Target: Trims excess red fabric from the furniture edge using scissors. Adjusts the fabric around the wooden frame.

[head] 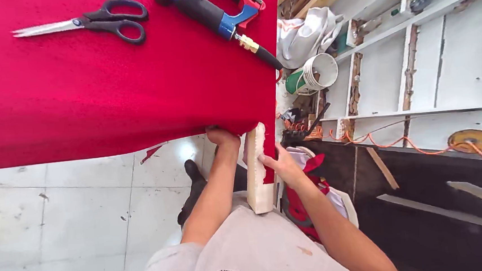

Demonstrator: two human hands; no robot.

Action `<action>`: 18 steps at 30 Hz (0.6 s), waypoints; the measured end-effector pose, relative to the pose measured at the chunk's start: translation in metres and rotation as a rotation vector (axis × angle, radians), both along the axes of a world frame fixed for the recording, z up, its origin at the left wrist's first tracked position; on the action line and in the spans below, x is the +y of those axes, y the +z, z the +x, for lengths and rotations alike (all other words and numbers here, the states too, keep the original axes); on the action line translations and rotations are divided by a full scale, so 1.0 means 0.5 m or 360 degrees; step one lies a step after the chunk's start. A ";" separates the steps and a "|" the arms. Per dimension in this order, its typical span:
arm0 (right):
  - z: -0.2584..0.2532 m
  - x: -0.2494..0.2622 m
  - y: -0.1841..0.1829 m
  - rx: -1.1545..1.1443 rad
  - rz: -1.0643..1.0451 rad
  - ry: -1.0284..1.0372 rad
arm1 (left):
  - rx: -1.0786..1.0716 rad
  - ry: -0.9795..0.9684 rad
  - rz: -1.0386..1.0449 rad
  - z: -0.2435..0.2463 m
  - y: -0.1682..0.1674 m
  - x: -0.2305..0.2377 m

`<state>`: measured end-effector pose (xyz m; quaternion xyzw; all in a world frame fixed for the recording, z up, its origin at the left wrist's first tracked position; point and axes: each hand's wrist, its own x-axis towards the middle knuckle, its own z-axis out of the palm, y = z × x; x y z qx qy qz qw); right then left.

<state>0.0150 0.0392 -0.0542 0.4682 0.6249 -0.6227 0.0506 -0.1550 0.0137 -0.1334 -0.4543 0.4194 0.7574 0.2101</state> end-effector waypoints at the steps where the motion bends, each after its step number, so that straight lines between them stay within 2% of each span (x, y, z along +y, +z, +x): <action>1: -0.013 -0.011 -0.003 0.0067 -0.0120 -0.0128 | 0.0105 0.0056 0.0028 0.004 -0.012 0.008; 4: -0.034 -0.049 -0.016 0.0150 -0.0323 -0.0493 | 0.0427 -0.0029 -0.0143 0.019 -0.058 0.030; 8: -0.040 -0.056 -0.025 0.0133 -0.0297 -0.0565 | 0.0746 -0.0499 -0.0705 0.036 -0.087 0.058; 10: -0.039 -0.052 -0.032 0.0147 -0.0274 -0.0548 | 0.0839 -0.0944 -0.1044 0.043 -0.099 0.066; 12: -0.036 -0.055 -0.036 0.0145 -0.0283 -0.0552 | 0.0844 -0.1347 -0.1248 0.046 -0.100 0.068; 14: -0.038 -0.054 -0.037 0.0157 -0.0275 -0.0551 | 0.0973 -0.1458 -0.1384 0.044 -0.104 0.077; 16: -0.028 -0.056 -0.034 0.0151 -0.0295 -0.0510 | 0.0963 -0.1550 -0.1360 0.049 -0.102 0.073; 17: -0.020 -0.045 -0.030 0.0110 -0.0303 -0.0385 | 0.0938 -0.1608 -0.1355 0.052 -0.104 0.070; 18: -0.010 -0.017 -0.023 0.0022 -0.0296 -0.0114 | 0.0939 -0.1604 -0.1341 0.056 -0.109 0.066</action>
